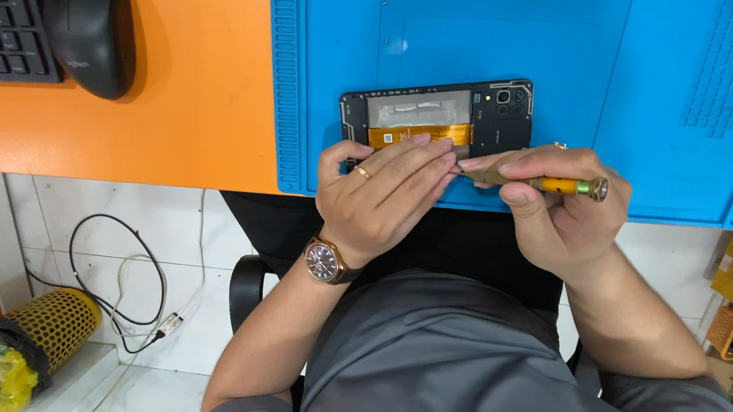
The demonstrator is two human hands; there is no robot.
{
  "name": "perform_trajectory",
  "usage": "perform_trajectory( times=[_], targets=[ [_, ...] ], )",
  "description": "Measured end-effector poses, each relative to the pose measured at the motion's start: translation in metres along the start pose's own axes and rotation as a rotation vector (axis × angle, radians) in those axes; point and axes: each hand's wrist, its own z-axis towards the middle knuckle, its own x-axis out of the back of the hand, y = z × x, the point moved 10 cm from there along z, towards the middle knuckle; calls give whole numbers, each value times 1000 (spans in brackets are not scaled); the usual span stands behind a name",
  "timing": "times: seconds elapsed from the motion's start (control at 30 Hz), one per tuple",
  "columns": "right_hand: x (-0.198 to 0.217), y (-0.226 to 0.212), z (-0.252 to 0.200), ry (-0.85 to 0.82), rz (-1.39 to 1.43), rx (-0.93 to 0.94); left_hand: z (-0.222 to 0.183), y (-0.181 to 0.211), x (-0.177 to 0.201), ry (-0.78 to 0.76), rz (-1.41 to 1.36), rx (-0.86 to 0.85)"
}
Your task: The person uses a screwdriver to remove screws from the internal frame of a disassembled smartphone lying on a blue mat. They carefully unscrew multiple fasteners around the device's battery and camera area, placing the removed screws on the mat.
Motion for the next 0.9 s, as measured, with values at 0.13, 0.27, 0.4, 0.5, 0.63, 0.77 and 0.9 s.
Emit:
perform_trajectory(
  times=[0.13, 0.27, 0.4, 0.5, 0.63, 0.77, 0.9],
  targets=[
    [3, -6, 1, 5, -18, 17, 4, -2, 3, 1, 18, 6],
    [-1, 2, -4, -30, -45, -120, 10, 8, 6, -57, 141, -136],
    [3, 6, -9, -35, -134, -109, 8, 8, 5, -35, 152, -138],
    [0, 4, -5, -59, -83, -107, 8, 9, 4, -35, 152, -139],
    [1, 5, -10, -65, -170, -67, 8, 10, 5, -43, 157, -145],
    [10, 1, -14, 12, -124, -75, 14, -1, 13, -138, 92, -49],
    [33, 9, -28, 167, 40, -170, 10, -48, 26, -346, 139, 158]
  ],
)
